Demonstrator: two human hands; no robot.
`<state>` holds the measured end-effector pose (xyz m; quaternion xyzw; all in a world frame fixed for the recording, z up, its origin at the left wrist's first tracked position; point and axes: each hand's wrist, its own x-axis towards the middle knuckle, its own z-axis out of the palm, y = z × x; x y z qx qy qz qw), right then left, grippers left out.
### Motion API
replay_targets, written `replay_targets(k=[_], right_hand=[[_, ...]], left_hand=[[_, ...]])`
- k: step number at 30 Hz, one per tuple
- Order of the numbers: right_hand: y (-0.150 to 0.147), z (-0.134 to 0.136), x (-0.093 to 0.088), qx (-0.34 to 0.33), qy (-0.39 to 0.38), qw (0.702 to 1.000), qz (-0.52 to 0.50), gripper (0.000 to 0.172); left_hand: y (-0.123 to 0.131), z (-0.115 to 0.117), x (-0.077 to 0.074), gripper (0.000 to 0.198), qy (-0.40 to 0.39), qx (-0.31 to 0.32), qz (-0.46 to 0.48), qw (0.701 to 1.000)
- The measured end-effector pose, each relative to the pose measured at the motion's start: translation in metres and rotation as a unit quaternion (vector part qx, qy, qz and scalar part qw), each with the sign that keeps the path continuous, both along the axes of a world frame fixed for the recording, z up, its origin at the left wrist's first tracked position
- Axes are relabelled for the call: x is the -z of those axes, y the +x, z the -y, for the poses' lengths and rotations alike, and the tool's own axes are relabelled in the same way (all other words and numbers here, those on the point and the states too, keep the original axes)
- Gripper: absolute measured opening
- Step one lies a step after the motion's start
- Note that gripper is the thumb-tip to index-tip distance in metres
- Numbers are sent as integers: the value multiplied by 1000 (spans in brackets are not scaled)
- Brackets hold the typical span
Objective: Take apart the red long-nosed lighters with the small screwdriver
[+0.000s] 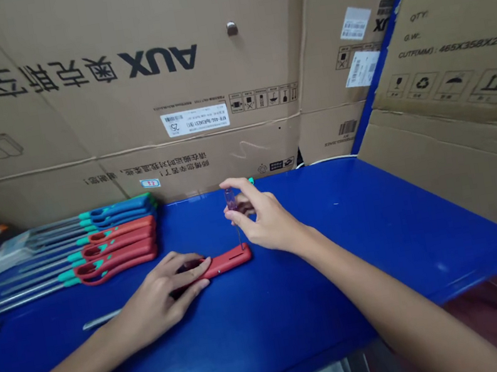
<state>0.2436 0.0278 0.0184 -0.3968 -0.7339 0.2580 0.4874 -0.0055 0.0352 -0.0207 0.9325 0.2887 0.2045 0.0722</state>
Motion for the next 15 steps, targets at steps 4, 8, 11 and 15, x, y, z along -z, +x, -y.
replay_targets(k=[4, 8, 11, 15], right_hand=[[-3, 4, 2, -4, -8, 1000, 1, 38], [-12, 6, 6, -3, -3, 1000, -10, 40], [-17, 8, 8, 12, -4, 1000, -17, 40], [-23, 12, 8, 7, 7, 1000, -4, 40]], left_hand=[[-13, 5, 1, 31, 3, -3, 8, 1000], [-20, 8, 1, 31, -7, -2, 13, 1000], [-23, 7, 1, 31, -18, 0, 11, 1000], [-28, 6, 1, 31, -21, 3, 11, 1000]])
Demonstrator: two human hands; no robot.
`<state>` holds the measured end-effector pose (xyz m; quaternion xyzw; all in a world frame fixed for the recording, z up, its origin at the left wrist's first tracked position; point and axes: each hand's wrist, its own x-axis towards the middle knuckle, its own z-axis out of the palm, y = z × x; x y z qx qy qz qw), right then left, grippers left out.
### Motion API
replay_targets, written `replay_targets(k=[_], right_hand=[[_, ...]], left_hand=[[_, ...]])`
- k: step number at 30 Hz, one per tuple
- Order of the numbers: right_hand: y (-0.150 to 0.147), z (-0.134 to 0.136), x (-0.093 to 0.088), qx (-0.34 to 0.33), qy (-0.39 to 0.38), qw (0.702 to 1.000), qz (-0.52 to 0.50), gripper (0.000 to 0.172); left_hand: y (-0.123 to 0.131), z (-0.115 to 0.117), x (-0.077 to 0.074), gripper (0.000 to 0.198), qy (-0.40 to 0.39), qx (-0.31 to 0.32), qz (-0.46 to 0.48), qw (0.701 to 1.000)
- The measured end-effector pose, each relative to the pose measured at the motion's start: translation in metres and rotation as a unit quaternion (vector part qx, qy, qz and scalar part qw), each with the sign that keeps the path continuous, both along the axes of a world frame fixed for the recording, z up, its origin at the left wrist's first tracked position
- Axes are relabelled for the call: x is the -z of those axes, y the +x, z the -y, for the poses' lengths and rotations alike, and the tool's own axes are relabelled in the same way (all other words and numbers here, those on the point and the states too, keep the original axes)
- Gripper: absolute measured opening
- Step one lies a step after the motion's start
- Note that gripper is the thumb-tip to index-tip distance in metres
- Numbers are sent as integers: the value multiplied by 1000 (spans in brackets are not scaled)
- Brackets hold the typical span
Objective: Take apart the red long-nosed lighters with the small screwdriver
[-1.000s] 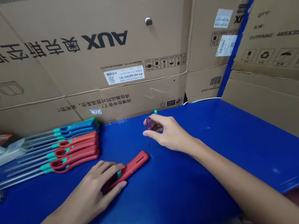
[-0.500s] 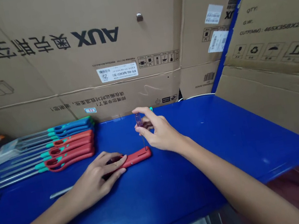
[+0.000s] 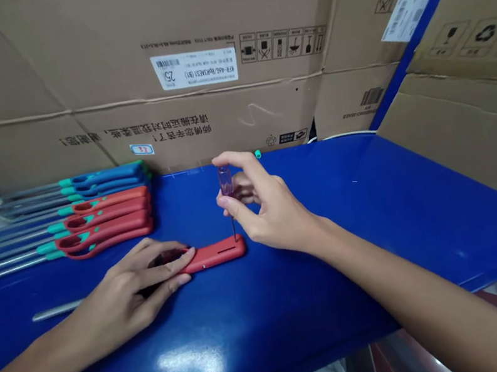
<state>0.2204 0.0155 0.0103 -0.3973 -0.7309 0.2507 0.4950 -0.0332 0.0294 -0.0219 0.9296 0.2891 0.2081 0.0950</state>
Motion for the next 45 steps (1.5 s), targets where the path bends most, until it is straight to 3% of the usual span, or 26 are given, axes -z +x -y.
replay_targets(k=[14, 20, 25, 31, 36, 39, 42, 45], right_hand=[[-4, 0, 3, -32, 49, 998, 12, 41], [-1, 1, 0, -4, 78, 996, 42, 45], [2, 1, -6, -39, 54, 997, 44, 39], [3, -2, -6, 13, 69, 997, 11, 41], [5, -2, -8, -39, 49, 997, 34, 46], [6, -2, -8, -22, 69, 996, 57, 39], [6, -3, -6, 14, 102, 993, 60, 49], [6, -3, -5, 2, 110, 991, 73, 55]], left_hand=[[-2, -1, -2, 31, -10, -3, -21, 1000], [-2, -1, -2, 32, -13, -7, -31, 999], [-3, -1, -2, 33, -17, -7, -31, 999], [-2, -1, -3, 34, -13, -7, -33, 999], [-3, -1, -1, 33, -10, -8, -23, 1000], [-3, -2, 0, 33, -8, -6, -20, 1000], [-2, -2, 0, 34, -6, -6, -18, 1000], [-2, -2, -1, 34, -7, -7, -19, 1000]])
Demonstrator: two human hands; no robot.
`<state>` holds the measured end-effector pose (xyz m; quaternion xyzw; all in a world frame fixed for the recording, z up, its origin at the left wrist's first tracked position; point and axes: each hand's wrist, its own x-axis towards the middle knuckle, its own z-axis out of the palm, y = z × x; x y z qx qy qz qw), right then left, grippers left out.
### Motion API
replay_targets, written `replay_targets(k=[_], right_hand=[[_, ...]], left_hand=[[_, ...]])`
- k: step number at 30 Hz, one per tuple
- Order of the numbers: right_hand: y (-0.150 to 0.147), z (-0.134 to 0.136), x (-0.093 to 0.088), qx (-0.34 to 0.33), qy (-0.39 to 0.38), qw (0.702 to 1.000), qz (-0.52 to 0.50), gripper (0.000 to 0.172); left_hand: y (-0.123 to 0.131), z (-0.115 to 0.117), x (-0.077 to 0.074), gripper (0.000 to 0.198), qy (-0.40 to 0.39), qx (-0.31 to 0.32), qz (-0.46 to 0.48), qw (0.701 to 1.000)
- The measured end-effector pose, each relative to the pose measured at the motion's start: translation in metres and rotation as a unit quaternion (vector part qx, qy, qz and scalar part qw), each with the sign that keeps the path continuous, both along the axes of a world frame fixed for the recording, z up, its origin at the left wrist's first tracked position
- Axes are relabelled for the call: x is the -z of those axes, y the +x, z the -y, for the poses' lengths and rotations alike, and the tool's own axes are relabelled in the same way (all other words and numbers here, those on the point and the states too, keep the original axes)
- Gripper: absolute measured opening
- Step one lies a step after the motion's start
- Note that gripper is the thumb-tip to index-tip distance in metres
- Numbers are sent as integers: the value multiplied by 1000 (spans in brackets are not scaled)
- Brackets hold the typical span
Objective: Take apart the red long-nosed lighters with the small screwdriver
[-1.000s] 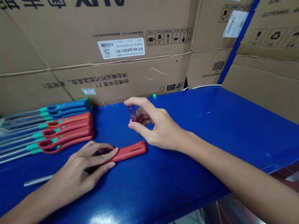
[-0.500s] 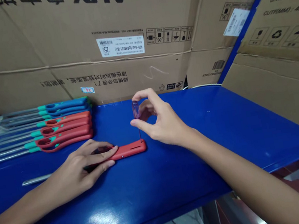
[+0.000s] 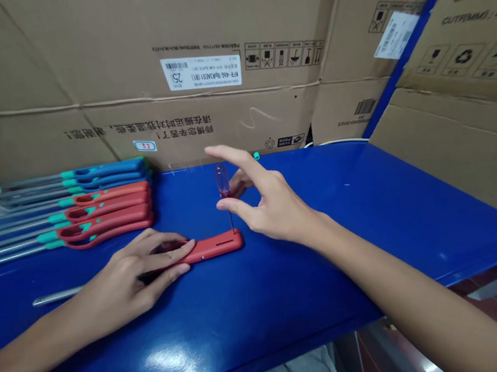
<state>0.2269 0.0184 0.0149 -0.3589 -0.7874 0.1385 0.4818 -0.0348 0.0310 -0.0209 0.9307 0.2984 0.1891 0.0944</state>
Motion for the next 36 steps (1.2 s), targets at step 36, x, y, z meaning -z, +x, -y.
replay_targets(k=[36], right_hand=[[0, 3, -1, -3, 0, 1000, 30, 50]], left_hand=[[1, 2, -3, 34, -8, -1, -7, 1000]])
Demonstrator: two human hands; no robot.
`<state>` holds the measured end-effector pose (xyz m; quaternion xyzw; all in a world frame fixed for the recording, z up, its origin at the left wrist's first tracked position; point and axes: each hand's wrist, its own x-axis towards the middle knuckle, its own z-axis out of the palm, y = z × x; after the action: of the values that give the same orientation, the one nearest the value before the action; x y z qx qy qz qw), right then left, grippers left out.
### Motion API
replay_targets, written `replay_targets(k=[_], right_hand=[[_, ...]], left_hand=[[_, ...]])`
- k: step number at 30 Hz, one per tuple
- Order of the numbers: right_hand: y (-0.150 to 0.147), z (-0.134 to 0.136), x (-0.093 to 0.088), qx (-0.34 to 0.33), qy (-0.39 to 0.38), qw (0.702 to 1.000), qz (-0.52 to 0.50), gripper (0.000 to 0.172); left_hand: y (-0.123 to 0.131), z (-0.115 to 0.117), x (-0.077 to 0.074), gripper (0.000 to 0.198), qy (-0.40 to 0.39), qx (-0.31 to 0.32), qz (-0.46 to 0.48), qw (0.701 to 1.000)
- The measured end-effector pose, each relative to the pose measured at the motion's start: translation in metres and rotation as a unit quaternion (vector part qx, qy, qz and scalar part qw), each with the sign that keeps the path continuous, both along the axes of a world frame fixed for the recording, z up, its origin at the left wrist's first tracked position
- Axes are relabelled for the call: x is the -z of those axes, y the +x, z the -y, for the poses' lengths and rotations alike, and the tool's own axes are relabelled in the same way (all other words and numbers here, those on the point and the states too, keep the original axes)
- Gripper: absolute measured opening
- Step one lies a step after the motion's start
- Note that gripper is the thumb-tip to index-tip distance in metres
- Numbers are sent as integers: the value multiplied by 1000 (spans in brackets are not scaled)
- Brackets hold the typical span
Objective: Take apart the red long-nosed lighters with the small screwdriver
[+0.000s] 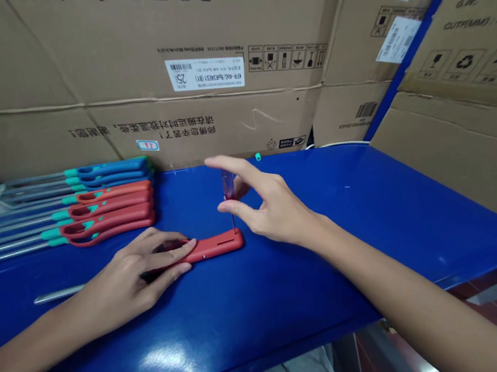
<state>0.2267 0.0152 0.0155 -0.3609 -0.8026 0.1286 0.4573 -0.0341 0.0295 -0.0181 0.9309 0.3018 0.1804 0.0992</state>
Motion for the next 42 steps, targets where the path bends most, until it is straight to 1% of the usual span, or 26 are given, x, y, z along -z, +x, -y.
replay_targets(k=[2, 4, 5, 7, 9, 11, 13, 17, 18, 20, 22, 24, 28, 31, 34, 37, 40, 42], right_hand=[[-1, 0, 0, -37, -48, 998, -16, 53], [-1, 0, 0, -65, -82, 994, -19, 50], [-1, 0, 0, -67, -89, 994, -18, 48], [-1, -2, 2, -46, -83, 995, -19, 48], [-1, -3, 5, -11, -58, 998, -19, 49], [-1, -3, 6, 7, -35, 999, -19, 51], [-2, -3, 6, -5, -40, 999, -23, 52], [-2, -1, 3, -69, -98, 992, -26, 47], [-2, -2, 4, -72, -107, 991, -29, 46], [-2, -3, 5, -54, -114, 991, -42, 47], [-3, -5, 8, -24, -107, 992, -63, 52], [-3, -5, 9, -8, -95, 993, -69, 54], [-4, 1, 4, -19, -56, 998, -32, 46], [-4, 4, -1, -27, -32, 999, -23, 46], [-4, 3, -1, 3, -17, 999, -27, 46], [-3, 1, 1, 20, -14, 999, -21, 47], [-3, 0, 2, 11, -26, 1000, -7, 50], [-3, 0, 1, 8, -27, 999, -16, 50]], left_hand=[[0, 0, 0, 34, 0, 0, 0, 1000], [0, 0, 0, 33, 0, 3, 3, 1000], [0, 0, 0, 33, 0, 3, 6, 1000], [0, -1, 1, 32, 1, 5, 13, 1000], [0, -1, 2, 32, 2, 6, 16, 1000], [0, -1, 2, 31, 4, 8, 16, 1000], [0, -1, 2, 31, 4, 9, 15, 1000], [0, 0, 1, 31, 7, 13, 12, 1000], [0, 0, 1, 31, 8, 14, 13, 1000], [1, 1, 0, 31, 8, 16, 16, 1000], [1, 2, 0, 30, 7, 17, 20, 1000], [1, 2, 0, 31, 6, 16, 20, 1000], [1, 2, 0, 31, 8, 17, 20, 1000], [1, 1, 2, 31, 11, 20, 23, 999], [1, 1, 3, 30, 13, 22, 30, 999], [1, 1, 3, 30, 14, 21, 31, 999], [1, 1, 2, 30, 14, 22, 24, 999], [1, 2, 1, 30, 14, 23, 17, 999]])
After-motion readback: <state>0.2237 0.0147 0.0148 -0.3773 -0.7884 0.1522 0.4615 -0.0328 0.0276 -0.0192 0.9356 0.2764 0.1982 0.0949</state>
